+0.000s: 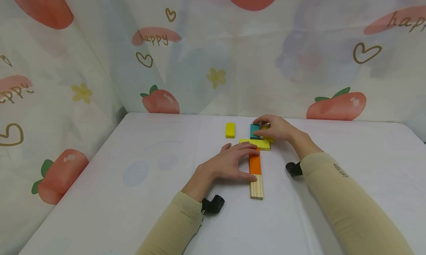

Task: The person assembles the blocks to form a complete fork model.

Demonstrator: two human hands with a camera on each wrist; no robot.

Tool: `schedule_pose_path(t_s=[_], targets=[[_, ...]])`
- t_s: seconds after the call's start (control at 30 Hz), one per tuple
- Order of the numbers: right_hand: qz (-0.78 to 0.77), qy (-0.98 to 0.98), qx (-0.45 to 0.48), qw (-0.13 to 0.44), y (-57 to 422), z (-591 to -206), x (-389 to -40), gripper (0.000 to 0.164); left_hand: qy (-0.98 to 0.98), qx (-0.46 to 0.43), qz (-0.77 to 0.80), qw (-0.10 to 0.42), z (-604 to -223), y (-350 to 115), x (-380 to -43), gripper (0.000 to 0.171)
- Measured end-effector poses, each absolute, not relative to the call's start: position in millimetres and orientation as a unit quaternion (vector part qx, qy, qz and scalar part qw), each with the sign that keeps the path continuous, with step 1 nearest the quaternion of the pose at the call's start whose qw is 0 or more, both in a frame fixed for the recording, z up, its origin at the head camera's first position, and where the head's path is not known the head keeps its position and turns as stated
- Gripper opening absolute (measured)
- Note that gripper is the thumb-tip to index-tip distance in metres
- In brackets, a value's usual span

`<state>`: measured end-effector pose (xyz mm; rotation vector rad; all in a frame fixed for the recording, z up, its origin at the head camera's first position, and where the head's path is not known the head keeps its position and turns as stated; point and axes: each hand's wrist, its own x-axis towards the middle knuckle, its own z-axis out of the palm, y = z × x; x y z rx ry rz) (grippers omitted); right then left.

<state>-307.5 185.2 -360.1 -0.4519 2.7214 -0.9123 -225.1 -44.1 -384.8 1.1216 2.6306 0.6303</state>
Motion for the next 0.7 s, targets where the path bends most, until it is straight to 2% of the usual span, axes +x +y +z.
schedule_pose_path(t_s=[0.7], targets=[[-0.313,0.93,-0.157,0.118,184.8,-360.5,-304.7,0.055,0.892,0.381,0.217,0.108,-384.9,-43.5,-225.1,0.071]])
